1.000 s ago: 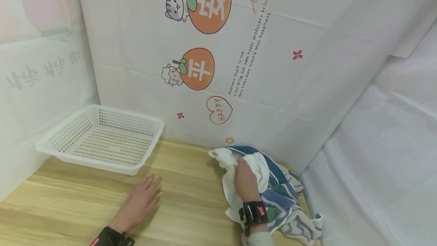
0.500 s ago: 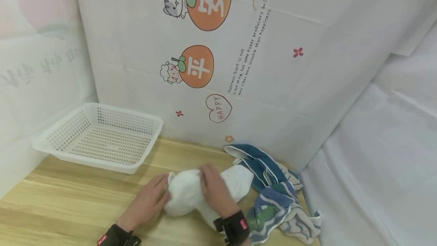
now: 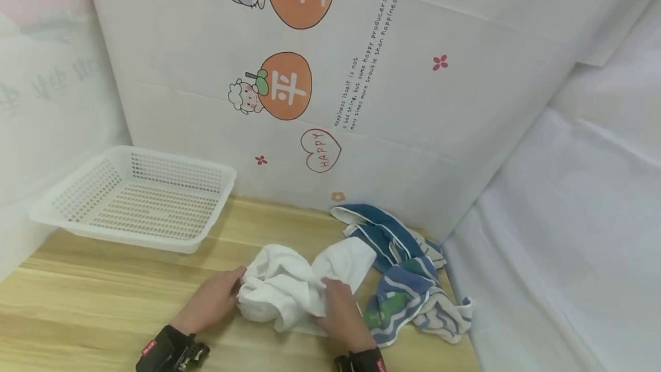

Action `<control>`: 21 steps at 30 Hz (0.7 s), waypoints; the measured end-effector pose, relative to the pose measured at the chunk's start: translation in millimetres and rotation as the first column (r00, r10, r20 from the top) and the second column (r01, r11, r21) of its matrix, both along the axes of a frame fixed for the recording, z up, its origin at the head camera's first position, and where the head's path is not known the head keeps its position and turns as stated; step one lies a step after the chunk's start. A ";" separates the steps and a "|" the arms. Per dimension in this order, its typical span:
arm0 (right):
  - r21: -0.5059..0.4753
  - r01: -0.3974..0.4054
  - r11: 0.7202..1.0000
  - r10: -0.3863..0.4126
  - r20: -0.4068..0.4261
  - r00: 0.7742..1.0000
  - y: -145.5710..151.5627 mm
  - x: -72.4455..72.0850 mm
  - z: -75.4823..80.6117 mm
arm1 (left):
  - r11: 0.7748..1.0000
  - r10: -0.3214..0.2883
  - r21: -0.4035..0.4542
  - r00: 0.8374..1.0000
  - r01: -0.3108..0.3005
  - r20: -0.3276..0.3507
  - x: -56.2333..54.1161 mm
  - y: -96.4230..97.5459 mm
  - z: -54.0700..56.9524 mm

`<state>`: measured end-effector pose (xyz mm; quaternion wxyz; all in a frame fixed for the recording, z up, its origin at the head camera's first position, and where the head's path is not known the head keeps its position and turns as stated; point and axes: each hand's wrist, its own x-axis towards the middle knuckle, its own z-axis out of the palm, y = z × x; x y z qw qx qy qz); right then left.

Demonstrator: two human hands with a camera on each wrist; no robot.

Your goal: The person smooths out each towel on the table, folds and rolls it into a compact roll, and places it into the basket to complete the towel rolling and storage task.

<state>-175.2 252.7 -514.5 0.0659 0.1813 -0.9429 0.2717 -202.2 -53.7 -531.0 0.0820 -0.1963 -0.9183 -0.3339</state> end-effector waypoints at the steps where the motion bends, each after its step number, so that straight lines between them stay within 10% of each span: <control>1: -0.005 -0.027 1.000 0.027 -0.063 0.998 3.6 -0.5 -3.5 | 1.000 0.012 -0.006 1.000 -0.012 0.004 -1.4 -3.0 2.6; 10: -0.173 0.076 0.982 -0.104 -0.155 0.982 31.8 -14.7 31.2 | 0.979 0.156 0.162 0.968 -0.125 -0.195 -11.6 -39.5 33.6; 15: -0.175 0.148 0.973 -0.188 -0.238 0.953 44.9 -7.5 57.6 | 0.974 0.209 0.137 0.947 -0.180 -0.246 -6.5 -50.0 32.7; 21: -0.084 0.109 0.991 -0.119 -0.138 0.983 30.9 5.3 26.0 | 0.985 0.175 0.028 0.960 -0.173 -0.218 3.0 -43.1 17.7</control>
